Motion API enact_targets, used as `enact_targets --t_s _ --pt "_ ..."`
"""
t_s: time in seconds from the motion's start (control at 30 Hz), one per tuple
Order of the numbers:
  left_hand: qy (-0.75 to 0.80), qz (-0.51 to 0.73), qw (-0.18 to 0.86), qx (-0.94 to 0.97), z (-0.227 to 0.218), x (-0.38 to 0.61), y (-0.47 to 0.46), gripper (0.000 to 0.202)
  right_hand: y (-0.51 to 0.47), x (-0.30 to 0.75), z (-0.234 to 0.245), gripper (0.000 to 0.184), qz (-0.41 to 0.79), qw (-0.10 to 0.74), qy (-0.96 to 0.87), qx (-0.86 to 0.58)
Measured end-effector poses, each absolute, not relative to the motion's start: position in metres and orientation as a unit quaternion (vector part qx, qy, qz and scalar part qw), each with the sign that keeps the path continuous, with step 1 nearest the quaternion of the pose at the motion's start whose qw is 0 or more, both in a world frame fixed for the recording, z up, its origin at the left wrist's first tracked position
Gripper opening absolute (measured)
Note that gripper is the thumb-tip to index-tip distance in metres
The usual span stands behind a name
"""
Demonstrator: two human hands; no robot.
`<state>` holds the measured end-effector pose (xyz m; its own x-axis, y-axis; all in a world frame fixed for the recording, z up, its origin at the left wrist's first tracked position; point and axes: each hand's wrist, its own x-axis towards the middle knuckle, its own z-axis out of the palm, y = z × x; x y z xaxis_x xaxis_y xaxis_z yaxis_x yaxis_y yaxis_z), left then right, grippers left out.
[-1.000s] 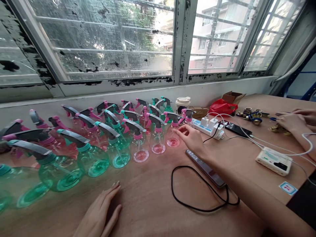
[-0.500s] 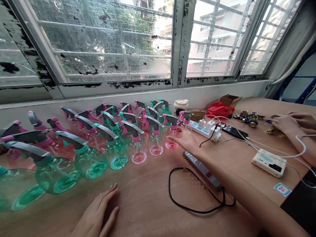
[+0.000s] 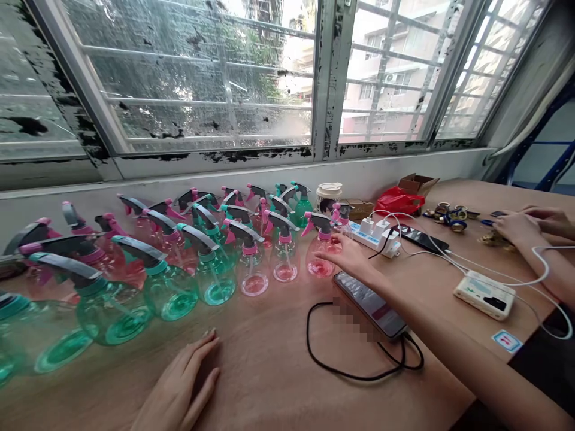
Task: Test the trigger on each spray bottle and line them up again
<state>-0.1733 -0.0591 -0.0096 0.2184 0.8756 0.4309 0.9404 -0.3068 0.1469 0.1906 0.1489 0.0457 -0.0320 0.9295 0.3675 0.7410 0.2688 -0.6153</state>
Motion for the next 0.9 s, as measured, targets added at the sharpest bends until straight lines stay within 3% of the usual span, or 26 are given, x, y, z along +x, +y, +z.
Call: enact_targets --t_s 0.23,0.43,0.53,0.63,0.7,0.8,0.9 --pt "-0.59 -0.259 0.036 -0.764 -0.004 -0.171 -0.059 0.03 0.127 0.188 0.053 0.059 0.149 0.357 -0.745 -0.543" --pt "-0.605 -0.324 -0.033 -0.727 0.003 -0.154 -0.063 0.028 0.077 0.174 0.057 0.063 0.159 0.337 -0.78 -0.504" --pt "-0.597 -0.342 -0.082 -0.721 0.001 -0.135 -0.063 0.042 0.043 0.157 0.06 0.06 0.161 0.335 -0.809 -0.455" --pt "-0.566 -0.375 -0.135 -0.722 -0.003 -0.109 -0.058 0.071 0.015 0.135 0.063 0.055 0.173 0.333 -0.845 -0.38" --pt "-0.554 -0.405 -0.163 -0.709 -0.002 -0.092 -0.051 0.08 0.002 0.122 0.063 0.06 0.168 0.336 -0.854 -0.36" --pt "-0.544 -0.413 -0.21 -0.7 0.004 -0.074 -0.042 0.065 -0.008 0.118 0.058 0.077 0.158 0.354 -0.858 -0.337" --pt "-0.545 -0.403 -0.233 -0.697 0.011 -0.067 -0.038 0.068 -0.004 0.147 0.045 0.081 0.13 0.357 -0.857 -0.348"
